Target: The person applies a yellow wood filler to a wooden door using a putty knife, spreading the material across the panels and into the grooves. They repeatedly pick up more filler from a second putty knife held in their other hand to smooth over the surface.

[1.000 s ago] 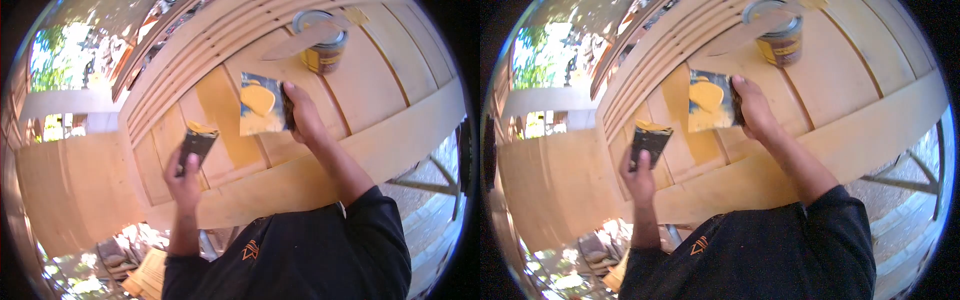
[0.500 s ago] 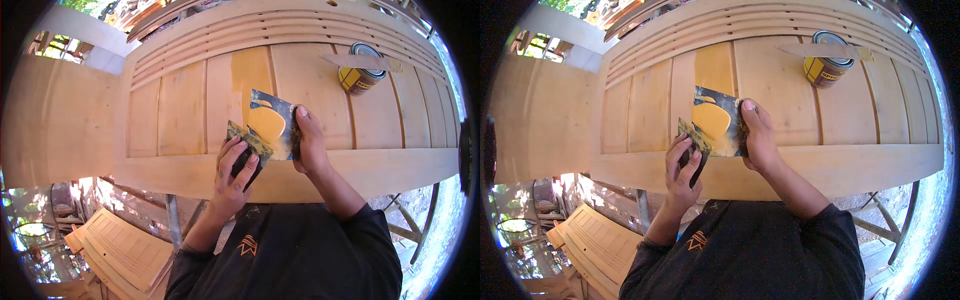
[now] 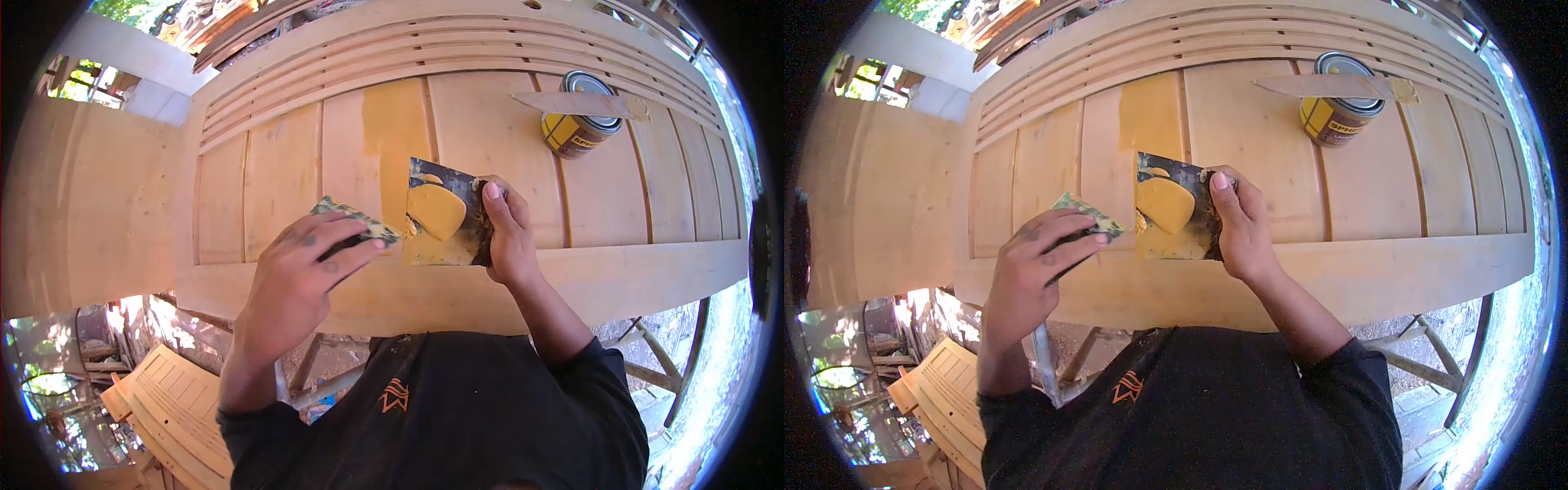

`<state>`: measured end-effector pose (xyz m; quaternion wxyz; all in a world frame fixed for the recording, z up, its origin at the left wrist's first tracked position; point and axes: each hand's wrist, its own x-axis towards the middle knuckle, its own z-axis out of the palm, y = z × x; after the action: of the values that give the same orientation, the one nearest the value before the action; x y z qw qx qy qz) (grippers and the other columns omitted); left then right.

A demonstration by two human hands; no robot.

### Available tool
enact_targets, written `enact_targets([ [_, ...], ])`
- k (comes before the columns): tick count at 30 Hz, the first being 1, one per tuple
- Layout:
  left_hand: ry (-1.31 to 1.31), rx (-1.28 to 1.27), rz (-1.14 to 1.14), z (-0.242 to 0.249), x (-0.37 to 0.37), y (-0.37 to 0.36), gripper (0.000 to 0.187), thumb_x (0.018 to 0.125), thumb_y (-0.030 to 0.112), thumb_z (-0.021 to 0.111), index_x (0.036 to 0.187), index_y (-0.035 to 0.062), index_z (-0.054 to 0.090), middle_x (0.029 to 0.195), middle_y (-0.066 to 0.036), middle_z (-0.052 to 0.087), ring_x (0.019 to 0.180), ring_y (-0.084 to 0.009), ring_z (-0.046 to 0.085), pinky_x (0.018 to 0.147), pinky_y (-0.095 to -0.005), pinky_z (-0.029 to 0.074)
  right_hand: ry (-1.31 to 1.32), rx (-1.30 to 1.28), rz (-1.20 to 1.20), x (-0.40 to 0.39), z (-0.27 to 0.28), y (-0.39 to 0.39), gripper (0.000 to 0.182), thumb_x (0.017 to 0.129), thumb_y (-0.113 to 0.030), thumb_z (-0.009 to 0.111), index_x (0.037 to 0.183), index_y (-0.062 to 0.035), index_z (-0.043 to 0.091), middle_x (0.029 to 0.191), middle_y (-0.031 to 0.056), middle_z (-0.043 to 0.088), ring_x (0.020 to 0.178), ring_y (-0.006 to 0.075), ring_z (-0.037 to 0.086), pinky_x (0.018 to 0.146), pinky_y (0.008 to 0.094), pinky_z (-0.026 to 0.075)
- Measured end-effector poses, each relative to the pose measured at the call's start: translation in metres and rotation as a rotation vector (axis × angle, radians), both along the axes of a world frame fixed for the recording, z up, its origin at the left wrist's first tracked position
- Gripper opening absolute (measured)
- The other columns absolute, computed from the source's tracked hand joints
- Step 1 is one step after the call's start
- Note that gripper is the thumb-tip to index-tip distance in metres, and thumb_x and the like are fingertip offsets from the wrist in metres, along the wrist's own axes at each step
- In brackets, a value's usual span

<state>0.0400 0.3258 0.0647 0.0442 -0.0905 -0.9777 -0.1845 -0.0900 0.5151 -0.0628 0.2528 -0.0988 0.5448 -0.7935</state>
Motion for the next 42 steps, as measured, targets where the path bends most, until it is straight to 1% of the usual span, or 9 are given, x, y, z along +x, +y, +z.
enact_targets([
  [12, -0.153, -0.264, -0.149, -0.002, -0.040, 0.004, 0.039, 0.069, -0.003, 0.052, 0.102, 0.0122, 0.066, 0.107, -0.006, 0.061, 0.105, -0.0272, 0.055, 0.087, -0.0391, 0.047, 0.020, 0.056, -0.008, 0.000, -0.004, -0.010, 0.030, 0.100, -0.024, 0.040, 0.082, -0.0020, 0.050, 0.069, -0.0058, 0.040, 0.067, 0.0043, 0.034, 0.059, 0.0217, 0.032],
  [15, -0.294, -0.228, -0.224, -0.012, -0.045, -0.004, 0.038, 0.069, -0.004, 0.050, 0.100, 0.0101, 0.066, 0.104, -0.007, 0.062, 0.101, -0.0276, 0.057, 0.085, -0.0389, 0.048, 0.111, 0.166, -0.053, -0.005, -0.003, -0.015, 0.030, 0.100, -0.024, 0.040, 0.083, -0.0015, 0.050, 0.070, -0.0051, 0.041, 0.068, 0.0051, 0.036, 0.060, 0.0223, 0.034],
  [18, -0.704, 0.085, -0.200, -0.025, -0.059, -0.037, 0.045, 0.065, -0.011, 0.045, 0.102, 0.0051, 0.065, 0.103, -0.012, 0.064, 0.101, -0.0282, 0.059, 0.089, -0.0363, 0.046, 0.040, 0.189, -0.156, -0.023, -0.024, -0.022, 0.031, 0.100, -0.025, 0.039, 0.085, -0.0014, 0.051, 0.073, -0.0042, 0.044, 0.070, 0.0061, 0.038, 0.062, 0.0226, 0.036],
  [21, -0.458, 0.253, 0.044, -0.052, -0.090, -0.090, 0.050, 0.063, -0.014, 0.041, 0.104, 0.0031, 0.064, 0.104, -0.016, 0.064, 0.099, -0.0310, 0.060, 0.087, -0.0366, 0.046, -0.004, 0.143, -0.236, -0.045, -0.038, -0.019, 0.031, 0.099, -0.026, 0.039, 0.087, -0.0016, 0.053, 0.076, -0.0028, 0.047, 0.072, 0.0067, 0.041, 0.066, 0.0228, 0.038],
  [23, -0.344, 0.292, 0.201, -0.064, -0.122, -0.117, 0.057, 0.062, -0.019, 0.033, 0.109, -0.0019, 0.061, 0.107, -0.020, 0.063, 0.107, -0.0287, 0.058, 0.094, -0.0321, 0.041, -0.050, 0.088, -0.268, -0.058, -0.057, -0.011, 0.029, 0.099, -0.027, 0.041, 0.090, -0.0015, 0.054, 0.081, -0.0013, 0.050, 0.075, 0.0073, 0.043, 0.069, 0.0232, 0.039],
  [25, -0.268, 0.130, 0.258, -0.092, -0.156, -0.147, 0.058, 0.062, -0.019, 0.035, 0.111, -0.0002, 0.061, 0.107, -0.019, 0.063, 0.106, -0.0302, 0.058, 0.092, -0.0336, 0.042, -0.126, 0.068, -0.338, -0.066, -0.071, -0.008, 0.030, 0.098, -0.027, 0.042, 0.090, -0.0014, 0.054, 0.082, -0.0010, 0.051, 0.076, 0.0076, 0.043, 0.069, 0.0235, 0.039],
  [34, -0.268, -0.037, 0.189, -0.135, -0.226, -0.180, 0.056, 0.062, -0.016, 0.038, 0.109, 0.0023, 0.062, 0.111, -0.018, 0.061, 0.106, -0.0337, 0.057, 0.091, -0.0358, 0.043, 0.013, 0.234, -0.296, -0.083, -0.076, 0.004, 0.029, 0.098, -0.024, 0.040, 0.091, -0.0008, 0.055, 0.075, -0.0040, 0.043, 0.072, 0.0053, 0.036, 0.066, 0.0200, 0.031],
  [40, -0.213, -0.013, 0.253, -0.150, -0.222, -0.164, 0.055, 0.064, -0.015, 0.039, 0.109, 0.0031, 0.063, 0.111, -0.018, 0.061, 0.106, -0.0333, 0.056, 0.092, -0.0366, 0.043, 0.048, 0.316, -0.315, -0.080, -0.069, -0.004, 0.031, 0.098, -0.025, 0.041, 0.094, 0.0008, 0.056, 0.076, -0.0034, 0.044, 0.074, 0.0071, 0.037, 0.068, 0.0215, 0.033],
  [42, -0.174, -0.091, 0.247, -0.159, -0.222, -0.171, 0.048, 0.067, -0.010, 0.044, 0.106, 0.0080, 0.066, 0.104, -0.016, 0.063, 0.099, -0.0331, 0.058, 0.087, -0.0394, 0.046, 0.024, 0.258, -0.318, -0.081, -0.066, -0.011, 0.031, 0.098, -0.026, 0.041, 0.092, 0.0005, 0.055, 0.076, -0.0032, 0.044, 0.074, 0.0072, 0.038, 0.069, 0.0214, 0.034],
])
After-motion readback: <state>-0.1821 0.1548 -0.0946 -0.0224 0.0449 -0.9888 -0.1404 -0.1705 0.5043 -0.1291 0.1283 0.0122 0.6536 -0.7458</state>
